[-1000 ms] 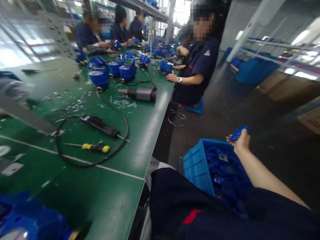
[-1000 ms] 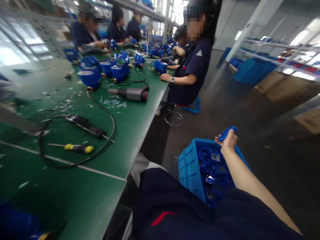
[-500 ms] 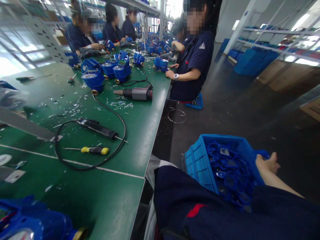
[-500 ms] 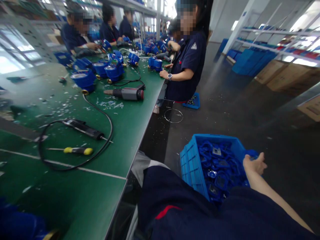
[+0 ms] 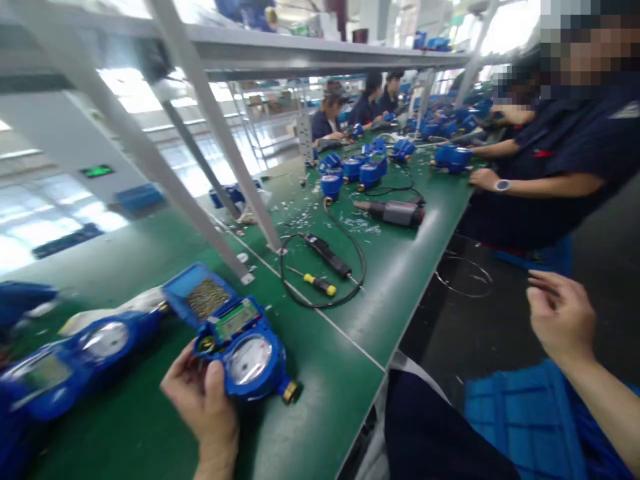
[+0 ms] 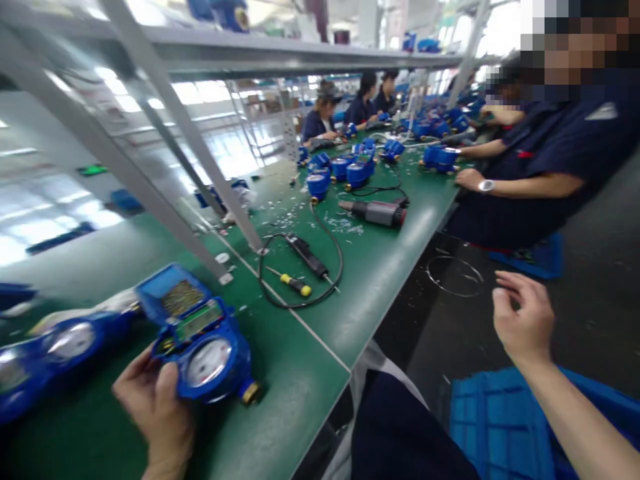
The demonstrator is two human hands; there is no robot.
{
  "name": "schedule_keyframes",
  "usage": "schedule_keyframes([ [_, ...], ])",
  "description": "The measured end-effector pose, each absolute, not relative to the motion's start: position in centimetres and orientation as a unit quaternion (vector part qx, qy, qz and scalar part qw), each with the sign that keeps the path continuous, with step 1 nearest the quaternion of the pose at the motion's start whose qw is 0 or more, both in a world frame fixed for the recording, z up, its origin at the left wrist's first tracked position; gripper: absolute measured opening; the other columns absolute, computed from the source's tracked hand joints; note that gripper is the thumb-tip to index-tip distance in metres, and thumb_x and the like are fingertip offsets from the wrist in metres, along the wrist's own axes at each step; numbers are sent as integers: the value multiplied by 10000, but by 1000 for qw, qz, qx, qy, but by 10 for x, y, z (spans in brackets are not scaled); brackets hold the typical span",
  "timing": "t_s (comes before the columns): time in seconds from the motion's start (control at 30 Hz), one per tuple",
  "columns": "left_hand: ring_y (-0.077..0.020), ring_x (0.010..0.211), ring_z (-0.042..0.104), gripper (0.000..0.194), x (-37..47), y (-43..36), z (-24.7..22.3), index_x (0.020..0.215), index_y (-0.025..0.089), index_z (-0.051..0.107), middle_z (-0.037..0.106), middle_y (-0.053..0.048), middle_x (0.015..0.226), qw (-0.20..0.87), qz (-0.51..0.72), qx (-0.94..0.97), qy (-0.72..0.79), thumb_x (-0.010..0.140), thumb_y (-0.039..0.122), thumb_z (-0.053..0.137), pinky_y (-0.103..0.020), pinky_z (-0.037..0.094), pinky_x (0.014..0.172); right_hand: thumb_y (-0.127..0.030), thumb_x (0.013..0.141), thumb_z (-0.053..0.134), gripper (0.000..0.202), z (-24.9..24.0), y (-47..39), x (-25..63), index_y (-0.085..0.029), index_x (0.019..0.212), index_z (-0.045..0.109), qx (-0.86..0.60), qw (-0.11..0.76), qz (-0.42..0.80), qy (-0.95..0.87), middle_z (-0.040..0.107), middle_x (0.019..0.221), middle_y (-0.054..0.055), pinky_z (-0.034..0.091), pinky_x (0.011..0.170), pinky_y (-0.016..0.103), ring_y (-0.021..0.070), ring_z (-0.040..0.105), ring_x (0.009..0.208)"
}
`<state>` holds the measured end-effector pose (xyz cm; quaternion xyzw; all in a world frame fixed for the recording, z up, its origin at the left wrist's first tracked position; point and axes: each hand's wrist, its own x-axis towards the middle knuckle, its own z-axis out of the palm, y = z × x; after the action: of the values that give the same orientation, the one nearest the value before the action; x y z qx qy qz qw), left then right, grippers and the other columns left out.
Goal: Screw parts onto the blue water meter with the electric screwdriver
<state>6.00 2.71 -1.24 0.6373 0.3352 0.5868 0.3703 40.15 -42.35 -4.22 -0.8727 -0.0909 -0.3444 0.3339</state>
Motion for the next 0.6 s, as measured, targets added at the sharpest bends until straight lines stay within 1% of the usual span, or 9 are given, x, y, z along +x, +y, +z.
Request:
schedule_keyframes([
  [0.07, -287, 1099, 580, 607, 56, 26, -15, 1162, 176, 496, 587, -119, 1170, 374, 583, 642, 329, 743, 559, 711, -465, 468, 989, -326, 865, 507, 231, -13, -342, 402, -242, 1036, 639, -849, 369, -300, -228, 698, 1042, 113, 538, 909, 357, 240, 686, 918],
  [0.1, -288, 1129, 568, 585, 55, 24, -18, 1177, 176, 489, 572, -129, 1205, 375, 581, 644, 326, 775, 547, 694, -461, 457, 1005, -348, 902, 485, 246, -1, -302, 398, -234, 1064, 630, -854, 364, -246, -279, 705, 1050, 103, 529, 928, 360, 233, 683, 925],
  [0.17, -290, 1152, 550, 566, 54, 20, -22, 1217, 172, 483, 546, -139, 1240, 380, 571, 652, 323, 822, 534, 665, -472, 433, 1031, -336, 928, 457, 280, 15, -229, 388, -203, 1120, 612, -862, 318, -130, -372, 699, 1075, 98, 525, 930, 339, 213, 677, 936],
  [0.23, -295, 1174, 525, 538, 51, 15, -25, 1247, 172, 484, 530, -138, 1253, 372, 562, 663, 325, 861, 515, 634, -485, 408, 1051, -319, 922, 491, 327, 19, -165, 379, -169, 1191, 602, -862, 271, -68, -422, 696, 1080, 102, 529, 912, 326, 215, 673, 960],
  [0.27, -295, 1187, 512, 514, 49, 13, -25, 1255, 175, 486, 527, -135, 1256, 364, 559, 670, 327, 879, 499, 618, -487, 395, 1062, -316, 911, 519, 388, 18, -138, 375, -135, 1249, 581, -868, 245, -52, -430, 684, 1113, 134, 526, 920, 357, 246, 664, 1006],
  [0.33, -291, 1206, 494, 467, 46, 11, -25, 1268, 182, 486, 528, -129, 1256, 350, 554, 679, 331, 907, 462, 586, -483, 376, 1078, -314, 875, 585, 565, 12, -90, 370, -36, 1359, 494, -887, 187, -31, -420, 635, 1184, 242, 507, 936, 469, 354, 619, 1112],
  [0.4, -288, 1224, 484, 453, 45, 9, -23, 1282, 189, 479, 525, -123, 1266, 345, 550, 683, 336, 912, 430, 578, -475, 364, 1091, -288, 838, 631, 685, 7, -54, 368, 41, 1400, 420, -908, 138, -14, -396, 598, 1189, 328, 488, 916, 553, 444, 579, 1153],
  [0.47, -287, 1249, 473, 468, 44, 7, -21, 1291, 192, 467, 514, -122, 1291, 343, 549, 681, 342, 898, 415, 591, -473, 350, 1114, -236, 838, 614, 661, 4, -30, 367, 57, 1395, 411, -921, 109, 9, -374, 609, 1142, 339, 495, 885, 549, 452, 603, 1115],
  [0.6, -301, 1324, 413, 575, 44, -1, -18, 1313, 169, 416, 454, -153, 1374, 374, 550, 636, 390, 860, 454, 627, -504, 298, 1169, -187, 839, 581, 555, 3, -15, 368, 38, 1330, 453, -929, 93, 35, -356, 650, 1035, 283, 521, 820, 460, 402, 667, 1008],
])
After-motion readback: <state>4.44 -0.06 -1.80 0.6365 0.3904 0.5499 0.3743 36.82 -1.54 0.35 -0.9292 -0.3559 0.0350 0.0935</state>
